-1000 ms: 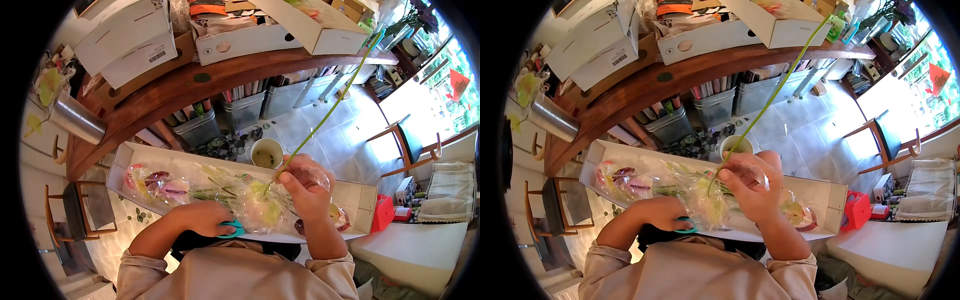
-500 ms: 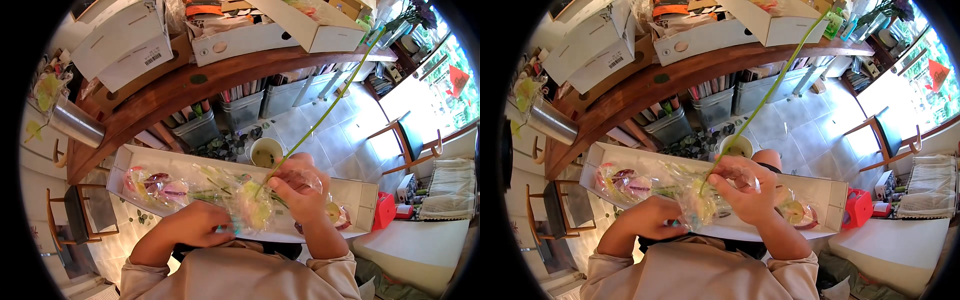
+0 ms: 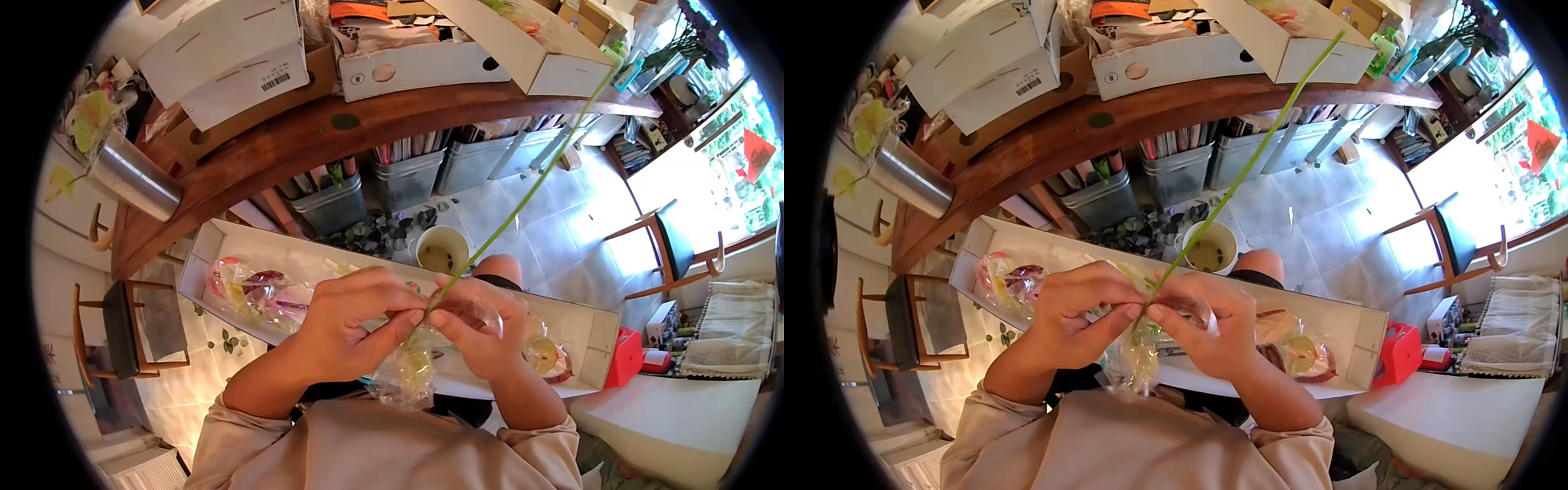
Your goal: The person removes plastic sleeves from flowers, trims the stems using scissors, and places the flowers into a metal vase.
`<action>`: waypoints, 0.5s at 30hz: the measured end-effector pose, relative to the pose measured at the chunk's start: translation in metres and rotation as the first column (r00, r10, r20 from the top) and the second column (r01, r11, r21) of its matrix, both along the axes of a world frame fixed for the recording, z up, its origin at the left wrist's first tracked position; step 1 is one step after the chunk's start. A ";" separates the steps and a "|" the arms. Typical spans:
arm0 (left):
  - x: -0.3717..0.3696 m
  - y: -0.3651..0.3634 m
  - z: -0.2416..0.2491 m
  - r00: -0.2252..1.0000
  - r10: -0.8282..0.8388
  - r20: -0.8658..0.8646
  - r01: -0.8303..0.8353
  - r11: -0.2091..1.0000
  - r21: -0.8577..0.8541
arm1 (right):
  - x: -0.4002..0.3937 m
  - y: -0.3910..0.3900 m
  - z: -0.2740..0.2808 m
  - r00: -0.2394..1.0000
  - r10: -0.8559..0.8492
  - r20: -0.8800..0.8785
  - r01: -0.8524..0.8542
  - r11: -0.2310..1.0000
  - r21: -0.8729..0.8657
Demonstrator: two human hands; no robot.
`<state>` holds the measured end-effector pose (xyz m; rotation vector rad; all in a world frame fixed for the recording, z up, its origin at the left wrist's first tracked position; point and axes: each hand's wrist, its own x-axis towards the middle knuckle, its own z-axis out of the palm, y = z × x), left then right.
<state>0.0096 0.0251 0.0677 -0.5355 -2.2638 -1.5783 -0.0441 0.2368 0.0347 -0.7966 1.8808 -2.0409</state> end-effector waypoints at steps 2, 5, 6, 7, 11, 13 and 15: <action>0.002 0.001 -0.001 0.997 0.032 0.066 -0.036 0.998 0.051 | 0.004 -0.007 0.003 0.989 -0.061 0.135 0.065 0.998 -0.021; 0.005 0.000 -0.002 0.991 0.055 0.125 -0.064 0.995 0.074 | 0.005 -0.011 -0.001 0.947 -0.220 0.233 0.232 0.972 -0.025; 0.005 -0.001 -0.003 0.988 0.060 0.140 -0.070 0.995 0.073 | 0.005 -0.011 -0.005 0.926 -0.282 0.251 0.296 0.955 -0.022; 0.005 -0.001 -0.002 0.990 0.076 0.122 -0.083 0.995 0.054 | 0.006 -0.010 -0.010 0.934 -0.338 0.115 0.349 0.932 -0.101; 0.003 0.003 0.000 0.992 0.122 -0.028 -0.123 0.991 -0.059 | -0.005 -0.005 0.002 0.825 -0.260 -0.502 0.243 0.965 -0.100; 0.001 0.004 0.002 0.984 0.119 -0.132 -0.136 0.982 -0.129 | -0.005 -0.002 0.007 0.833 -0.136 -0.537 0.172 0.985 0.018; -0.001 0.003 0.004 0.966 0.112 -0.232 -0.158 0.969 -0.190 | 0.004 -0.001 0.002 0.946 -0.135 -0.294 0.150 0.988 0.026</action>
